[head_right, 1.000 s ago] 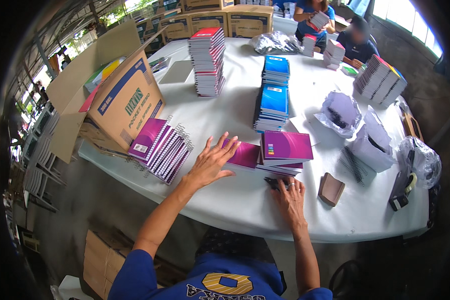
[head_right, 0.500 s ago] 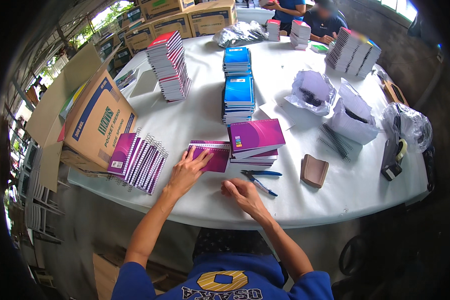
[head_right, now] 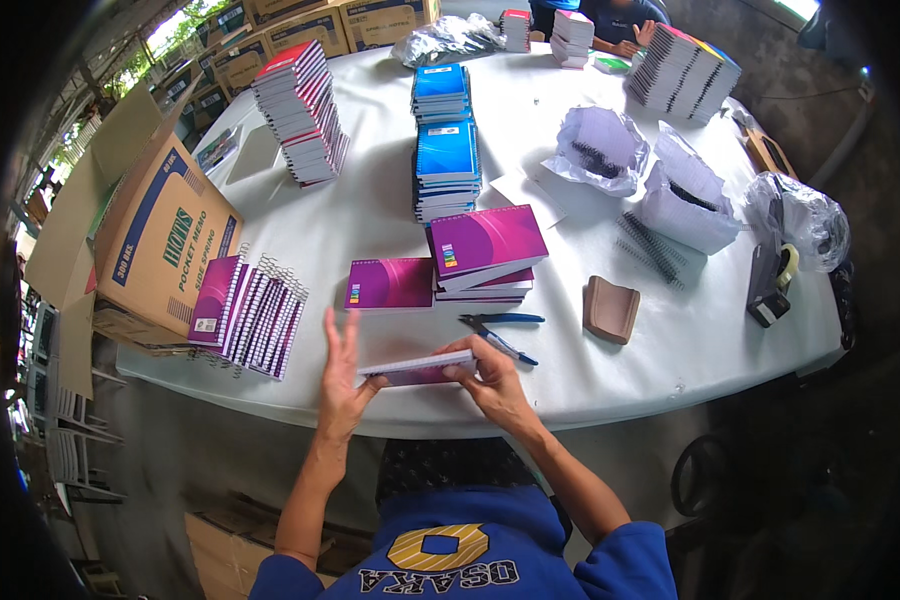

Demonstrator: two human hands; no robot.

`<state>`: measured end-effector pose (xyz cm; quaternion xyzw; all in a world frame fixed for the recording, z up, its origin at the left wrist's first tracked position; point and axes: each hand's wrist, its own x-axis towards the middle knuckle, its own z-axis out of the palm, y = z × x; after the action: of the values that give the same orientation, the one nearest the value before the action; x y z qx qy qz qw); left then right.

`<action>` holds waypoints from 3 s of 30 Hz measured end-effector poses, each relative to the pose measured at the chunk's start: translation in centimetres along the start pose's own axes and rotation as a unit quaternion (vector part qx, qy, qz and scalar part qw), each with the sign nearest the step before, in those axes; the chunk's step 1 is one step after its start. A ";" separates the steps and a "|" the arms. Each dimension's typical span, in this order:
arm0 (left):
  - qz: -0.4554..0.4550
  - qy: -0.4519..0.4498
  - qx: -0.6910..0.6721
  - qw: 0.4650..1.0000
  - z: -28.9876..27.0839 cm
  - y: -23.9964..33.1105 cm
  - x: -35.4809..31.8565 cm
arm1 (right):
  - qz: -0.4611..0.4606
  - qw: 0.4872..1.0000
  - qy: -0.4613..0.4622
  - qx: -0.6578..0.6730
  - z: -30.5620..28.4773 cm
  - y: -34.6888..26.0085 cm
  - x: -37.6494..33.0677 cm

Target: The person assembles notebooks by hand on a white-covered table, picking up stacks of pages, inserting spiral binding through pre-punched holes, and using a pair of pliers to bend the wire ends.

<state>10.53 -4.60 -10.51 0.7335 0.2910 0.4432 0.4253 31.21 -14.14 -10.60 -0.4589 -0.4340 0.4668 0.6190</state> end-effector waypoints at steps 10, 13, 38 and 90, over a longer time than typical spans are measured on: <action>0.104 -0.016 0.158 0.982 2.6 2.6 1.1 | -0.031 0.994 -0.012 -0.106 -1.0 3.2 -0.5; 0.189 -0.137 0.433 0.870 5.0 6.0 2.1 | 0.016 0.995 -0.006 -0.097 -0.9 2.7 -0.5; 0.168 -0.134 0.451 0.866 6.9 3.7 2.5 | -0.181 0.848 0.032 -0.497 -14.2 -7.5 3.3; 0.137 -0.258 0.365 0.884 6.6 4.6 4.2 | -0.254 0.770 -0.052 -0.583 -4.6 -4.9 -0.9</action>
<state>18.48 -5.80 -6.43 0.9580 0.2087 0.1543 0.1222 36.35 -16.48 -6.87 -0.5799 -0.7550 -0.0270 0.3051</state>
